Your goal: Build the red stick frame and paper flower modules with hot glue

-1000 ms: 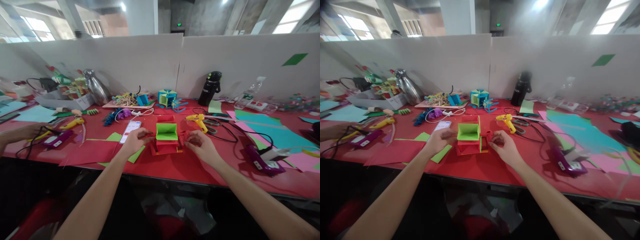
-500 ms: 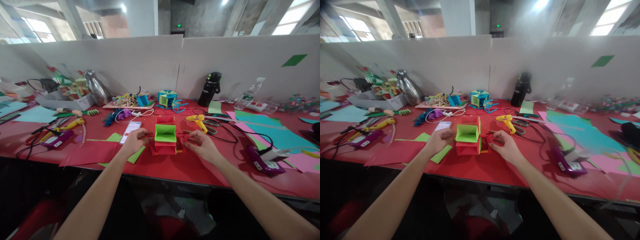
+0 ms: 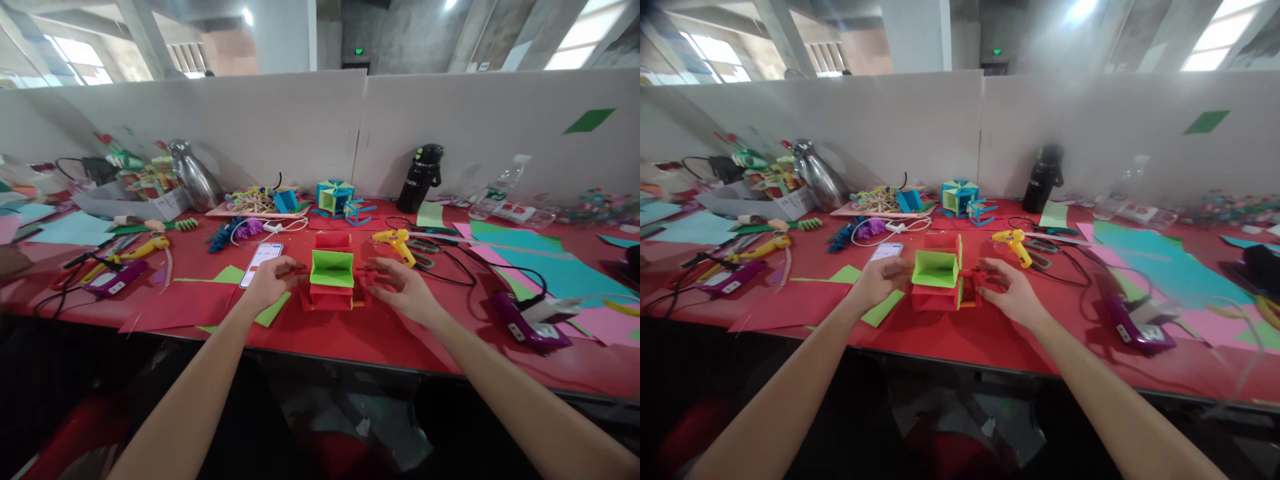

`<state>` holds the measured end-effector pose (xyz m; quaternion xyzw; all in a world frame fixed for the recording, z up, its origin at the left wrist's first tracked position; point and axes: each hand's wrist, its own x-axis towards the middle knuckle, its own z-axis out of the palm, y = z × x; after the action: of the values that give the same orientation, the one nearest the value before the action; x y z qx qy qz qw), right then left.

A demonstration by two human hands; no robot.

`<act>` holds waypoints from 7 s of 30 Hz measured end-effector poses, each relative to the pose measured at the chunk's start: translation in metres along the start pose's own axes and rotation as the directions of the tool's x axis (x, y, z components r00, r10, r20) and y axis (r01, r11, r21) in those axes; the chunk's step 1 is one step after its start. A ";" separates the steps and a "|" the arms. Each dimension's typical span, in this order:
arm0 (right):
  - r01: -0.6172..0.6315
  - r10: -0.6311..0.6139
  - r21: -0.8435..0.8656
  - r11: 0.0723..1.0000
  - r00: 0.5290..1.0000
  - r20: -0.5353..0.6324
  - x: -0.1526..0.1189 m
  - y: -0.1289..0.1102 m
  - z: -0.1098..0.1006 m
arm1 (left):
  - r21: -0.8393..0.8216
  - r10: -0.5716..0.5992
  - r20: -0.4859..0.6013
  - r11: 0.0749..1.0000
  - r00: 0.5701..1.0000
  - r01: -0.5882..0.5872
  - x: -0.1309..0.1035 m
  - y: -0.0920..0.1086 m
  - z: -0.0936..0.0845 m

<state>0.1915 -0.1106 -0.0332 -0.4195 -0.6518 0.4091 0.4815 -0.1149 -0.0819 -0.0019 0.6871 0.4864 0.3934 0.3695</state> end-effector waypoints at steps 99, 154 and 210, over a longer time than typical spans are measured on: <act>-0.268 0.249 0.147 0.952 0.959 0.133 0.006 -0.028 0.007 | 0.657 0.150 0.653 0.376 0.743 -0.653 0.024 0.144 0.075; -0.248 0.244 0.053 0.967 0.967 0.075 0.005 -0.020 0.015 | 0.689 -0.067 0.702 0.315 0.709 -0.653 0.044 0.155 0.087; 0.053 -0.039 -0.398 0.916 0.998 0.043 0.007 -0.001 0.010 | 0.372 0.562 -0.120 0.790 0.818 -0.488 0.012 0.150 0.005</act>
<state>0.1802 -0.1059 -0.0322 -0.4864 -0.7391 0.2634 0.3844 -0.0512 -0.1090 0.1315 0.7976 0.3711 0.4705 0.0692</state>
